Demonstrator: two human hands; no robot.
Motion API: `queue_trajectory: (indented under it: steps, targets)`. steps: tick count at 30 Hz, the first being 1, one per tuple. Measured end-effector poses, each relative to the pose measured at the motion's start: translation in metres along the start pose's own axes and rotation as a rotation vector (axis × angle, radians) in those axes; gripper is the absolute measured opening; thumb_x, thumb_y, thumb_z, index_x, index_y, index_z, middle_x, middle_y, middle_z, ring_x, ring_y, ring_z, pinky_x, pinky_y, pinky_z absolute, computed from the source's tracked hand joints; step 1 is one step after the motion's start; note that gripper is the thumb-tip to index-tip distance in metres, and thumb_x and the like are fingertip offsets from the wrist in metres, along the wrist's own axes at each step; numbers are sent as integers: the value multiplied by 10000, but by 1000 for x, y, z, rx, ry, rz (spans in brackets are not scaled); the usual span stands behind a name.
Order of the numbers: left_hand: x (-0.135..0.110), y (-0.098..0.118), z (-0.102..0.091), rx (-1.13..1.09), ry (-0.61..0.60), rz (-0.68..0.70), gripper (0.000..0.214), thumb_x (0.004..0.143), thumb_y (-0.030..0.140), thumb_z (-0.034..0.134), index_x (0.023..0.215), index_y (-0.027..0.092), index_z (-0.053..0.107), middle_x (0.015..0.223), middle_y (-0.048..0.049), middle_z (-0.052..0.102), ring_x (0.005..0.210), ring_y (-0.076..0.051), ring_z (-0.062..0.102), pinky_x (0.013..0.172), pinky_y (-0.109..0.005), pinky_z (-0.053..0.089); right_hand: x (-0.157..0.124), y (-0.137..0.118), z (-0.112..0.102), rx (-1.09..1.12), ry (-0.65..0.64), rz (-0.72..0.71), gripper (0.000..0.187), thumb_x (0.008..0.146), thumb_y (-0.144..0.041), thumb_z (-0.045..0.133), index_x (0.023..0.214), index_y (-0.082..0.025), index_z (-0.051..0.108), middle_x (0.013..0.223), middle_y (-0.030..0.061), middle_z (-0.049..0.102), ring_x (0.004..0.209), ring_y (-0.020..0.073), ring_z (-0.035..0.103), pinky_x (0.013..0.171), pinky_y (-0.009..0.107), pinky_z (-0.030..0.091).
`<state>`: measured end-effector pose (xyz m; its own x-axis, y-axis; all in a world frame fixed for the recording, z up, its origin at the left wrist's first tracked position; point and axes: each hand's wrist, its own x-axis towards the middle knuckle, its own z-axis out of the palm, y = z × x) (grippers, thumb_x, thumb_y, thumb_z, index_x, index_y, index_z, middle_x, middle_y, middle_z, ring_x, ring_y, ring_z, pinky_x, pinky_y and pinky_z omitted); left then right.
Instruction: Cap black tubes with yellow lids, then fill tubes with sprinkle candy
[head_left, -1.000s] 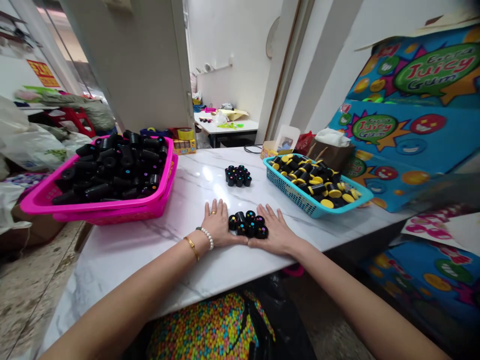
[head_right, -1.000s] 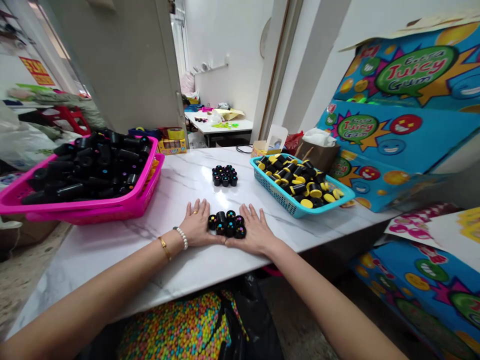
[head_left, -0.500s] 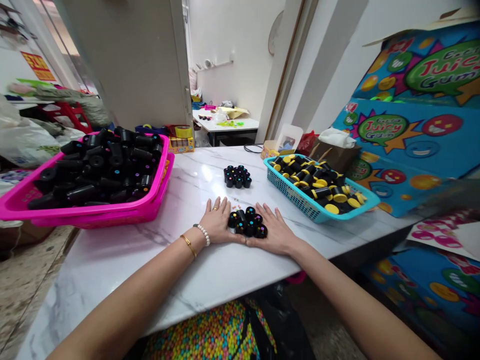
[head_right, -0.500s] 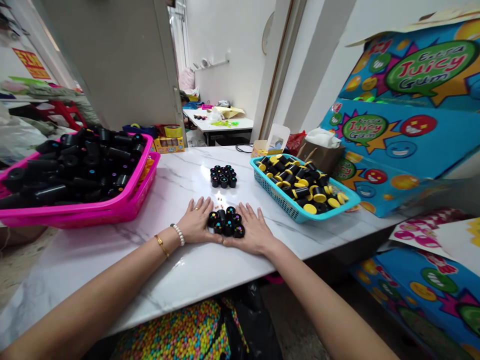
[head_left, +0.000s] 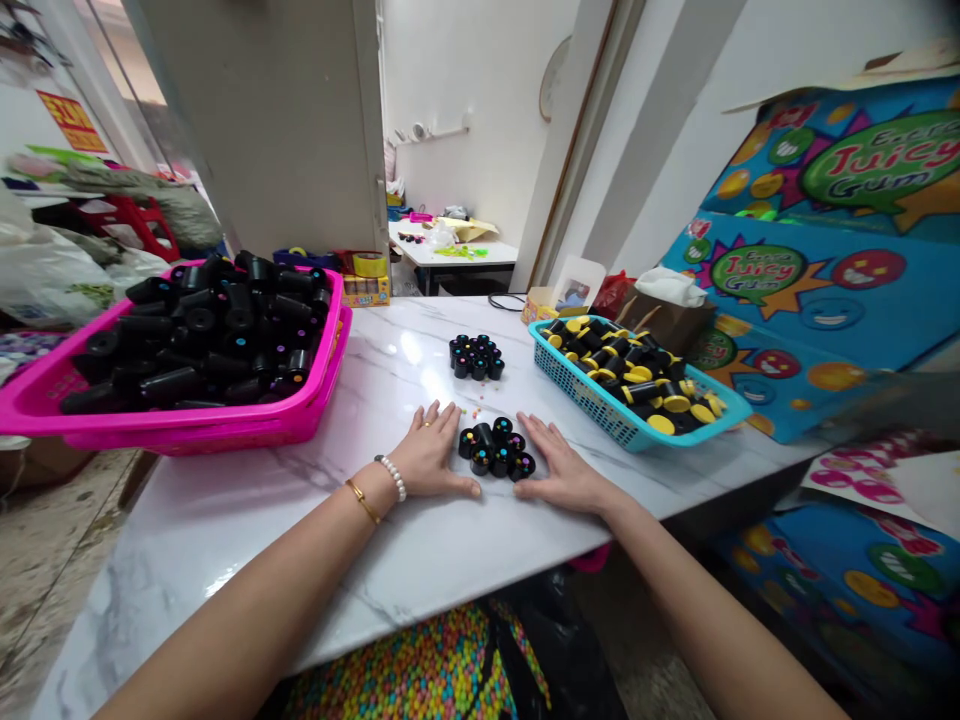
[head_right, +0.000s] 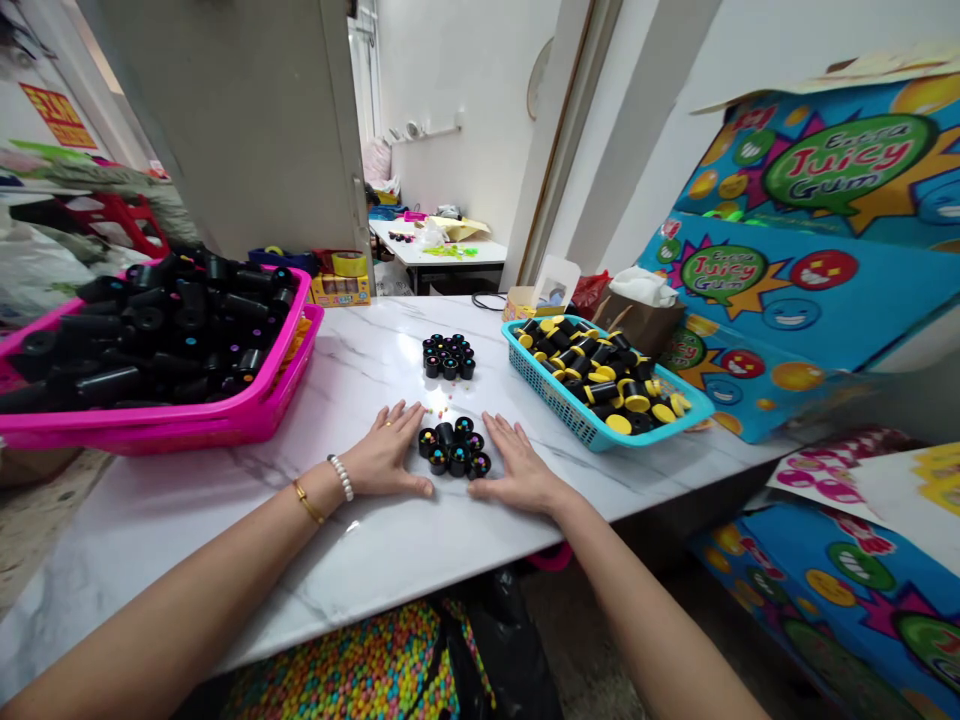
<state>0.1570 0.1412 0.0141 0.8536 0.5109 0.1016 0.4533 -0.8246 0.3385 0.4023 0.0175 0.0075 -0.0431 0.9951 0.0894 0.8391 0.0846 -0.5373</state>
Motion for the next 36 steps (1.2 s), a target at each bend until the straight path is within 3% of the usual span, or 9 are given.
queue_trajectory:
  steps: [3, 7, 11, 15, 19, 24, 27, 30, 36]
  targets:
    - [0, -5, -4, -83, -7, 1, 1254, 586, 823, 577, 1500, 79, 145, 1555, -217, 151, 1433, -423, 46, 1151, -571, 91, -2, 13, -14, 411, 29, -31, 822, 766, -501, 678, 1476, -303, 313, 1556, 38, 264, 1435, 271, 216, 1171, 473, 185]
    - [1, -15, -8, -235, 150, -63, 765, 865, 635, 398, 1451, 147, 337, 1506, -126, 355, 1409, -301, 281, 1140, -450, 273, 2, 25, -20, 713, 223, 2, 504, 814, -396, 647, 1296, -270, 571, 1402, 58, 521, 1315, 243, 451, 1125, 430, 306]
    - [11, -30, -9, -214, 357, -207, 464, 924, 426, 387, 1243, 156, 587, 1196, -94, 646, 1101, -214, 598, 984, -334, 450, 16, 25, -17, 435, 377, 148, 372, 839, -391, 578, 1132, -186, 681, 1123, 92, 705, 1045, 230, 647, 961, 388, 471]
    - [31, -39, -6, -129, 376, -248, 376, 849, 442, 531, 1078, 185, 682, 979, -82, 642, 919, -218, 609, 868, -347, 485, 49, 29, -22, 167, 399, 206, 337, 814, -387, 572, 1005, -158, 731, 859, 71, 744, 709, 184, 665, 725, 326, 528]
    - [48, -36, -3, -73, 361, -171, 435, 799, 508, 599, 1108, 211, 678, 992, -84, 596, 937, -233, 578, 857, -370, 481, 92, 34, -28, 20, 406, 179, 304, 764, -333, 652, 1009, -174, 739, 893, 66, 731, 761, 183, 647, 772, 321, 496]
    - [54, -33, -2, -80, 288, 38, 299, 809, 376, 641, 1071, 245, 703, 976, -61, 601, 919, -186, 583, 863, -305, 478, 128, 30, -25, -144, 361, 96, 234, 746, -306, 704, 956, -218, 757, 905, 42, 709, 783, 170, 637, 798, 296, 478]
    - [53, -36, -2, -108, 271, 59, 179, 855, 276, 582, 929, 214, 733, 920, -50, 614, 817, -147, 598, 800, -263, 488, 133, 30, -22, -212, 340, 65, 110, 777, -226, 660, 812, -208, 763, 880, 45, 703, 814, 169, 633, 821, 286, 464]
    - [52, -37, -4, -117, 270, 37, 181, 862, 206, 547, 845, 189, 727, 899, -48, 628, 795, -143, 604, 793, -256, 483, 131, 30, -20, -261, 334, 50, 141, 785, -161, 607, 767, -186, 744, 854, 63, 694, 822, 181, 622, 824, 292, 452]
    - [52, -33, -6, -88, 256, 47, 199, 866, 186, 531, 938, 195, 717, 948, -59, 630, 833, -162, 608, 807, -273, 485, 123, 29, -24, -253, 347, 54, 147, 766, -182, 618, 866, -177, 725, 815, 42, 697, 742, 166, 613, 745, 276, 464]
